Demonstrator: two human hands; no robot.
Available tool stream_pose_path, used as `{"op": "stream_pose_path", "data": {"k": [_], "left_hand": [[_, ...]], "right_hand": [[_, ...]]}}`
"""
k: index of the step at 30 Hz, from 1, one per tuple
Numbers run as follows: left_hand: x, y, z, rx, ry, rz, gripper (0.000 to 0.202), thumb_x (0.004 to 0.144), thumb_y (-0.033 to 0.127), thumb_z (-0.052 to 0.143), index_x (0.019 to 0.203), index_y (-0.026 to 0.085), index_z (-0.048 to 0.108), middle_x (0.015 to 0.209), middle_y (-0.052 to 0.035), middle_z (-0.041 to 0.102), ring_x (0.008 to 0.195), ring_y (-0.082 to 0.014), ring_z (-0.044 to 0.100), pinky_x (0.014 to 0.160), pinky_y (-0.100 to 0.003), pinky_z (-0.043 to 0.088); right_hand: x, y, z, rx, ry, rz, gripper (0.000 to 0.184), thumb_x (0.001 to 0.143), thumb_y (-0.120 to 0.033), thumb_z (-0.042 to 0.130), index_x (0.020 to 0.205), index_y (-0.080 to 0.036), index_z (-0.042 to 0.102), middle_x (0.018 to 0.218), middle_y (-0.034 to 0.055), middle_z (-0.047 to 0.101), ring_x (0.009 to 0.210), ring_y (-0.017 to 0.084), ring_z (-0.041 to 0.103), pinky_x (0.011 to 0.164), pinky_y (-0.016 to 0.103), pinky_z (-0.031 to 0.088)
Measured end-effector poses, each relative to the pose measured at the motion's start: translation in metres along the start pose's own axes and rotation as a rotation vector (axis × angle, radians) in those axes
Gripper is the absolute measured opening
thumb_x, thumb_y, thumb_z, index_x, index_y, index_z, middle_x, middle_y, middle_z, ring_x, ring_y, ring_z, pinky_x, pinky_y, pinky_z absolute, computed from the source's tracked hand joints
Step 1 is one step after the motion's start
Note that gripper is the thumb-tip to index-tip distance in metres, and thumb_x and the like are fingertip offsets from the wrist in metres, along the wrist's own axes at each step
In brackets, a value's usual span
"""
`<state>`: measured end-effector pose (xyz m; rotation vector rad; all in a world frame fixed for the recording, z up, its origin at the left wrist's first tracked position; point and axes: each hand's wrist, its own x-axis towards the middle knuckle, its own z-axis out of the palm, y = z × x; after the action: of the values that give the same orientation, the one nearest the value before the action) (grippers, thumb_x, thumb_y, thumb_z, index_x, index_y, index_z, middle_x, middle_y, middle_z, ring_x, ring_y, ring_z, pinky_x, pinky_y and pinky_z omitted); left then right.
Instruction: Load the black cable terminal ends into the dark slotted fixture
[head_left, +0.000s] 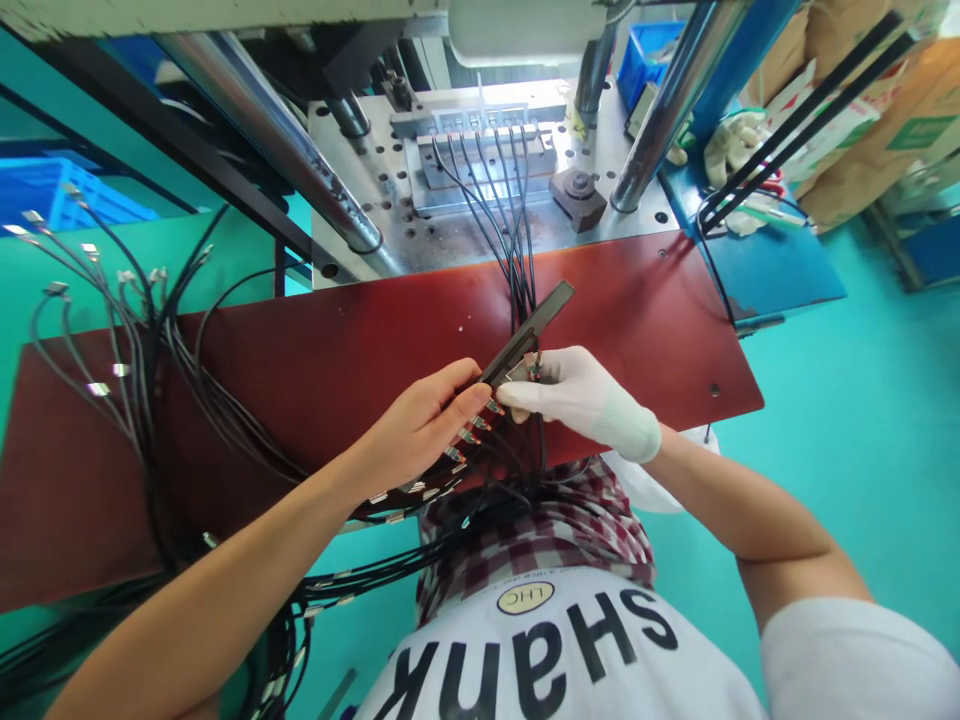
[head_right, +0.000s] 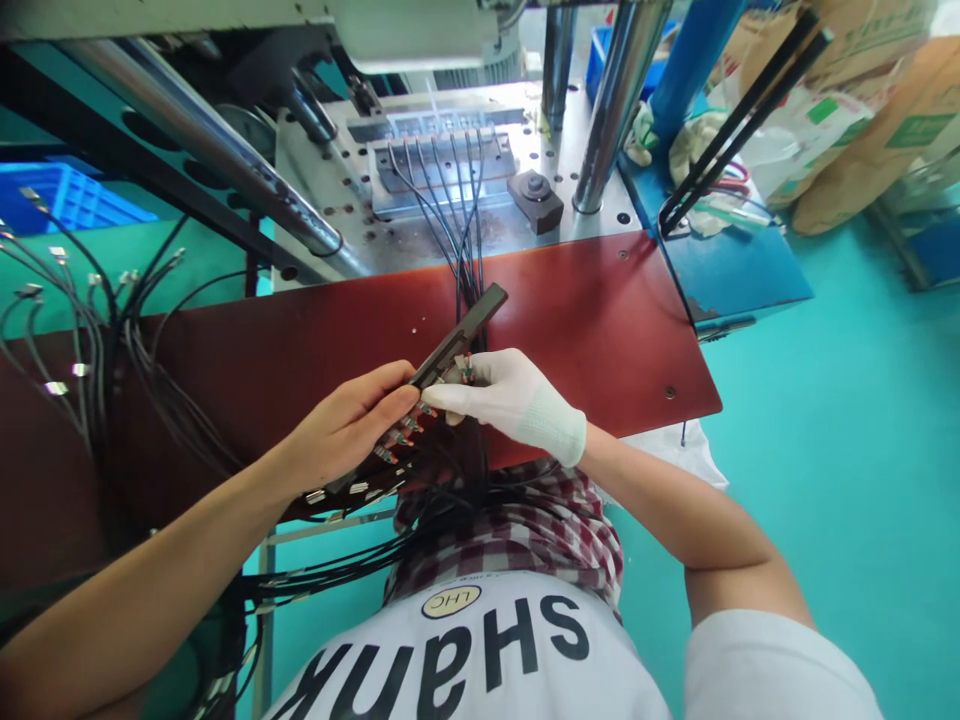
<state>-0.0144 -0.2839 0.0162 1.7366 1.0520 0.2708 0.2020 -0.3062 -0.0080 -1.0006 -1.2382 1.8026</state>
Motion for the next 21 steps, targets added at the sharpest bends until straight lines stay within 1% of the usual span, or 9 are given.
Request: {"op": "stream_pose_path", "data": {"k": [2,4,7,10,14,16,19,21], "left_hand": [[-0.001,-0.002,0.0,-0.074,0.003,-0.041,0.037,0.099,0.051,0.045,0.087,0.016,0.048,0.072,0.0029,0.042,0.062,-0.0072,0.04,0.054,-0.018,0.036],[-0.002,-0.004,-0.001,-0.16,0.011,-0.077,0.036,0.098,0.052,0.047,0.091,0.017,0.049,0.073,0.0029,0.042,0.061,-0.0072,0.042,0.052,-0.018,0.038],[-0.003,-0.007,-0.002,-0.264,0.013,-0.115,0.036,0.096,0.054,0.048,0.095,0.017,0.049,0.074,0.0022,0.045,0.06,-0.0076,0.044,0.051,-0.017,0.039],[-0.003,-0.009,0.0,-0.327,-0.003,-0.132,0.037,0.095,0.055,0.049,0.097,0.017,0.05,0.077,0.0008,0.048,0.061,-0.0079,0.046,0.052,-0.017,0.04],[-0.003,-0.011,0.001,-0.412,-0.01,-0.162,0.037,0.094,0.055,0.051,0.095,0.018,0.049,0.077,0.001,0.048,0.06,-0.0076,0.048,0.05,-0.017,0.039],[-0.003,-0.012,0.002,-0.431,-0.008,-0.165,0.037,0.094,0.055,0.052,0.095,0.018,0.048,0.076,0.0016,0.048,0.059,-0.0072,0.047,0.05,-0.017,0.039],[-0.003,-0.014,0.002,-0.432,-0.002,-0.157,0.037,0.094,0.054,0.053,0.096,0.018,0.049,0.075,0.002,0.048,0.058,-0.0069,0.046,0.05,-0.017,0.039],[-0.003,-0.014,0.001,-0.427,0.001,-0.156,0.036,0.094,0.054,0.053,0.096,0.017,0.049,0.074,0.0022,0.047,0.058,-0.0066,0.046,0.05,-0.017,0.038]], "right_hand": [[-0.004,0.005,0.0,0.086,0.074,-0.012,0.034,0.08,-0.037,0.077,0.098,-0.01,0.068,0.09,0.0048,0.066,0.078,0.01,0.06,0.066,0.018,0.048],[-0.009,0.009,-0.001,0.157,0.135,-0.029,0.037,0.079,-0.035,0.079,0.105,-0.012,0.066,0.094,0.0044,0.066,0.078,0.009,0.06,0.065,0.018,0.049],[-0.015,0.011,0.0,0.215,0.171,-0.069,0.029,0.081,-0.032,0.077,0.099,-0.012,0.066,0.089,0.0022,0.065,0.072,0.006,0.057,0.067,0.017,0.05],[-0.016,0.013,0.002,0.225,0.23,-0.084,0.028,0.081,-0.029,0.077,0.1,-0.012,0.067,0.092,0.003,0.067,0.075,0.007,0.058,0.068,0.016,0.049],[-0.015,0.017,0.008,0.231,0.257,-0.11,0.034,0.081,-0.031,0.077,0.109,-0.014,0.069,0.108,0.0059,0.069,0.094,0.011,0.063,0.085,0.021,0.051],[-0.015,0.018,0.01,0.24,0.268,-0.111,0.034,0.078,-0.03,0.08,0.105,-0.014,0.07,0.104,0.0048,0.069,0.093,0.011,0.063,0.086,0.022,0.051],[-0.015,0.016,0.014,0.231,0.319,-0.134,0.028,0.07,-0.024,0.085,0.09,-0.013,0.069,0.091,0.0019,0.068,0.083,0.01,0.061,0.078,0.02,0.051],[-0.014,0.017,0.016,0.216,0.365,-0.152,0.028,0.065,-0.019,0.086,0.085,-0.013,0.068,0.085,0.0009,0.066,0.078,0.009,0.059,0.072,0.019,0.05]]}}
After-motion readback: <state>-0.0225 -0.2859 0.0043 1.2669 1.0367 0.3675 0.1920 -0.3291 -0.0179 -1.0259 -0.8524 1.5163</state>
